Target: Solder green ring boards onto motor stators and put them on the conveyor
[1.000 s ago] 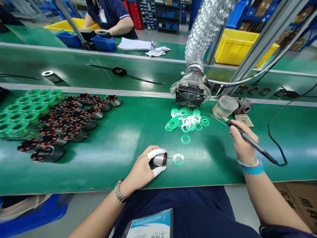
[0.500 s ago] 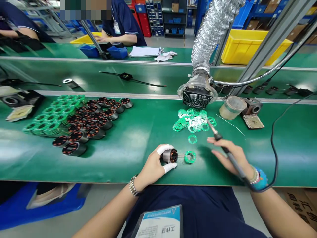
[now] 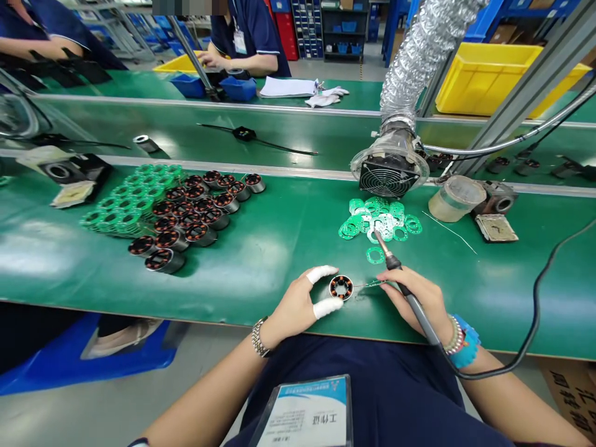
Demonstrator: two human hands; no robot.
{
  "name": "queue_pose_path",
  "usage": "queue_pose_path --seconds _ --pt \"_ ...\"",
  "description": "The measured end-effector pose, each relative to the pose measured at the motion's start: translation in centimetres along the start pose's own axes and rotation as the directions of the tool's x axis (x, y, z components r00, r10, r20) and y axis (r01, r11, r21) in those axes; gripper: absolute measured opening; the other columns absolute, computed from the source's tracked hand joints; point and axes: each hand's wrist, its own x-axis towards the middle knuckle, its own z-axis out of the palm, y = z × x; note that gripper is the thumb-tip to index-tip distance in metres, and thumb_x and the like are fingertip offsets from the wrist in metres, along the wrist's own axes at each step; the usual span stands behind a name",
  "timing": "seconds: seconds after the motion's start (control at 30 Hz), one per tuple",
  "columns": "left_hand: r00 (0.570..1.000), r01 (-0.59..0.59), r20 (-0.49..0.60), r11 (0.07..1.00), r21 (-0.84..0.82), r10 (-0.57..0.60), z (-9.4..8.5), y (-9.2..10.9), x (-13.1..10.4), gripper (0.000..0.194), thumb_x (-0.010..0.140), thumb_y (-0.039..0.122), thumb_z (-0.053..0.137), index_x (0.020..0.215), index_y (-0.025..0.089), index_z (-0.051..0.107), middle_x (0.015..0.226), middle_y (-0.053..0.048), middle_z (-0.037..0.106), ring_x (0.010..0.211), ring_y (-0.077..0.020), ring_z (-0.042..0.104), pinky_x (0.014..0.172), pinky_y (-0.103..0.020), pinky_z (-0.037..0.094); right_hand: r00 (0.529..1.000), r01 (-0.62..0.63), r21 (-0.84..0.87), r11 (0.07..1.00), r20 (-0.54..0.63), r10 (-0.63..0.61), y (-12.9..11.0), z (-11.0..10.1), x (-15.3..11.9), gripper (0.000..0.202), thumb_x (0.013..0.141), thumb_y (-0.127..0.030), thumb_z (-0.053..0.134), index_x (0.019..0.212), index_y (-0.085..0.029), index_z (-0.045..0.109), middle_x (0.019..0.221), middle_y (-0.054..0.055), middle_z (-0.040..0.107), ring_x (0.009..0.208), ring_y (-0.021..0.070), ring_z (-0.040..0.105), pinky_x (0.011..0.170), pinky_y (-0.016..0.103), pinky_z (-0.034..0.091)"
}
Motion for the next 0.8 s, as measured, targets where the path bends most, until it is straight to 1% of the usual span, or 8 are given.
queue_pose_path --seconds 0.1,0.17,0.23,0.3,0.37,0.47,0.67,0.8 --pt "1.0 -0.02 -0.014 0.998 0.052 0.02 0.1 0.0 0.3 0.053 0.074 0.04 0.066 0.12 0.02 0.05 0.116 -0.011 0.06 0.107 -0.0252 0.057 0.093 -0.045 0.045 0.995 -0.092 0.021 0.996 -0.04 0.093 -0.2 0.5 -0.1 0.021 0.08 -0.014 0.059 0.098 -0.024 0.058 0.085 0.003 0.068 0.076 0.0171 0.066 0.072 0.03 0.055" --pt "0.999 -0.05 -0.005 0.994 0.098 0.051 0.4 -0.2 0.4 0.056 0.071 0.04 0.069 0.12 0.021 0.051 0.111 -0.01 0.062 0.102 -0.0248 0.058 0.088 -0.044 0.047 0.971 -0.235 0.125 0.964 -0.024 0.239 -0.7 0.7 -0.1 0.021 0.079 -0.017 0.06 0.099 -0.024 0.056 0.089 0.003 0.068 0.074 0.0163 0.066 0.07 0.031 0.056" --pt "0.998 -0.065 -0.016 0.99 0.126 0.067 0.9 -0.4 0.4 0.056 0.07 0.04 0.07 0.119 0.021 0.051 0.108 -0.009 0.063 0.098 -0.0242 0.059 0.085 -0.043 0.049 0.916 -0.392 0.331 0.859 0.052 0.398 -1.3 0.7 0.0 0.024 0.08 -0.02 0.058 0.103 -0.024 0.051 0.095 0.004 0.067 0.071 0.0153 0.067 0.064 0.029 0.058" --pt "0.997 -0.062 -0.041 0.989 0.136 0.068 1.2 -0.6 0.2 0.057 0.069 0.038 0.071 0.119 0.02 0.051 0.106 -0.01 0.062 0.097 -0.024 0.059 0.084 -0.042 0.049 0.861 -0.494 0.524 0.694 0.185 0.474 -2.0 0.6 0.4 0.029 0.08 -0.021 0.058 0.106 -0.024 0.047 0.101 0.006 0.065 0.068 0.0137 0.066 0.059 0.028 0.059" --pt "0.996 -0.047 -0.067 0.991 0.124 0.056 1.4 -0.6 0.1 0.057 0.069 0.037 0.071 0.119 0.02 0.05 0.106 -0.01 0.062 0.097 -0.0241 0.059 0.084 -0.042 0.049 0.839 -0.532 0.623 0.573 0.297 0.455 -2.5 0.3 0.9 0.032 0.078 -0.021 0.06 0.106 -0.024 0.045 0.107 0.008 0.063 0.068 0.0126 0.065 0.061 0.028 0.059" --pt "0.995 -0.02 -0.1 0.995 0.097 0.029 1.7 -0.3 0.0 0.059 0.065 0.04 0.073 0.116 0.019 0.051 0.106 -0.01 0.061 0.098 -0.0254 0.058 0.084 -0.043 0.049 0.839 -0.542 0.666 0.512 0.386 0.385 -2.6 0.0 1.5 0.033 0.077 -0.021 0.062 0.107 -0.024 0.046 0.114 0.01 0.059 0.078 0.0137 0.064 0.064 0.029 0.058" --pt "0.984 0.014 -0.177 0.992 0.124 0.009 2.4 0.1 0.0 0.05 0.067 0.04 0.072 0.106 0.017 0.054 0.101 -0.01 0.06 0.094 -0.0251 0.057 0.082 -0.043 0.049 0.88 -0.473 0.694 0.544 0.406 0.247 -1.8 0.8 1.7 0.04 0.076 -0.025 0.067 0.109 -0.026 0.045 0.11 0.007 0.058 0.097 0.0174 0.058 0.084 0.036 0.052" --pt "0.98 -0.06 -0.181 0.994 0.097 0.076 2.4 -0.2 0.0 0.048 0.068 0.038 0.072 0.108 0.018 0.055 0.099 -0.009 0.061 0.095 -0.0241 0.056 0.083 -0.042 0.048 0.89 -0.454 0.711 0.537 0.331 0.313 -1.9 1.7 2.1 0.038 0.078 -0.029 0.065 0.108 -0.027 0.043 0.108 0.007 0.058 0.101 0.0186 0.059 0.086 0.037 0.052"
